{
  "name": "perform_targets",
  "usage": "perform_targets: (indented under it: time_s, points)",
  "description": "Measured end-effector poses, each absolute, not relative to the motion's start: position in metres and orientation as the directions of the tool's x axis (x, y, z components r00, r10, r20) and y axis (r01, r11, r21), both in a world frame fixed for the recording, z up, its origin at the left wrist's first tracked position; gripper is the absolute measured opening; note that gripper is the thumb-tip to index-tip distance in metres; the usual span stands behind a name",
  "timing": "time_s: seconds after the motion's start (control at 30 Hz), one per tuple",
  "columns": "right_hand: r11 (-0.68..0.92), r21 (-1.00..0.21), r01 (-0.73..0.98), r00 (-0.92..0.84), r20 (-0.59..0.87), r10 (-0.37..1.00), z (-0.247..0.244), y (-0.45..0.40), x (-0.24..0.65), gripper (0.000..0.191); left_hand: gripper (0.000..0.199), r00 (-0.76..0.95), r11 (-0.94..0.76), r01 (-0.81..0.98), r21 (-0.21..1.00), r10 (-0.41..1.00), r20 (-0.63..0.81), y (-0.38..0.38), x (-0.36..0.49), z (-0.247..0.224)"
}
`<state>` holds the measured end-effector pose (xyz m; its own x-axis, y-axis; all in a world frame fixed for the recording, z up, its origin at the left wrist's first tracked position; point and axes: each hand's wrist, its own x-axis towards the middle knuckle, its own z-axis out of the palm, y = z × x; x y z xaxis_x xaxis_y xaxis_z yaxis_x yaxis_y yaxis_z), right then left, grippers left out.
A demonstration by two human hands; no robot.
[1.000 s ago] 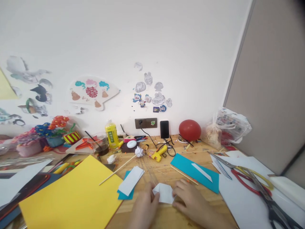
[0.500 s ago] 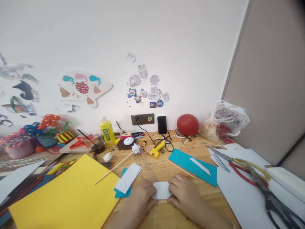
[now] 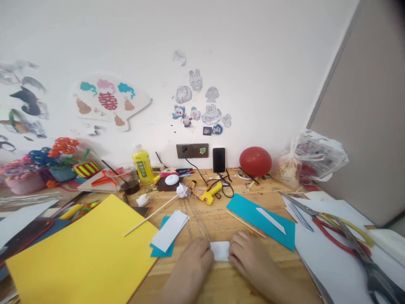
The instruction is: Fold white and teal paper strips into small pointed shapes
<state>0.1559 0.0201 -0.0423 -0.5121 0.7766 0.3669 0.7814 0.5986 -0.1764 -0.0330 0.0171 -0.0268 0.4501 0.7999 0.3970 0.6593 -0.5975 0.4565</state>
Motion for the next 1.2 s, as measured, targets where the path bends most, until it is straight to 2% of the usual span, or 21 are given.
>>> perform_targets:
  time_s: [0.03, 0.1, 0.33, 0.57, 0.8, 0.9, 1.0, 1.2]
  points:
    - [0.607, -0.179, 0.774, -0.528, 0.346, 0.775, -0.043, 0.021, 0.157, 0.013, 0.021, 0.525, -0.621, 0.692, 0.368, 0.783, 0.335, 0.018, -0.032, -0.028]
    - [0.621, -0.194, 0.760, -0.548, 0.322, 0.772, -0.043, 0.024, 0.158, 0.012, 0.022, 0.552, -0.612, 0.731, 0.302, 0.791, 0.265, 0.019, -0.031, -0.029]
    - [0.551, -0.281, 0.786, -0.459, 0.332, 0.824, -0.045, 0.022, 0.158, 0.012, 0.016, 0.434, -0.465, 0.797, 0.386, 0.885, 0.170, 0.017, -0.029, -0.026]
    - [0.528, -0.230, 0.818, -0.409, 0.412, 0.814, -0.050, 0.023, 0.158, 0.017, 0.020, 0.421, -0.448, 0.832, 0.327, 0.894, 0.155, 0.017, -0.025, -0.021]
    - [0.452, -0.168, 0.876, -0.359, 0.398, 0.844, -0.051, 0.021, 0.154, 0.019, 0.015, 0.361, -0.368, 0.879, 0.302, 0.929, 0.082, 0.017, -0.023, -0.017]
    - [0.565, -0.100, 0.819, -0.465, 0.463, 0.755, -0.047, 0.017, 0.152, 0.013, 0.014, 0.329, -0.330, 0.880, 0.342, 0.942, 0.064, 0.016, -0.023, -0.013]
    - [0.727, -0.014, 0.687, -0.629, 0.490, 0.604, -0.039, 0.013, 0.151, 0.018, 0.014, 0.325, -0.321, 0.868, 0.378, 0.944, 0.055, 0.017, -0.023, -0.013]
    - [0.733, -0.063, 0.677, -0.668, 0.364, 0.649, -0.027, 0.012, 0.162, 0.015, 0.016, 0.329, -0.315, 0.863, 0.394, 0.944, 0.035, 0.017, -0.026, -0.016]
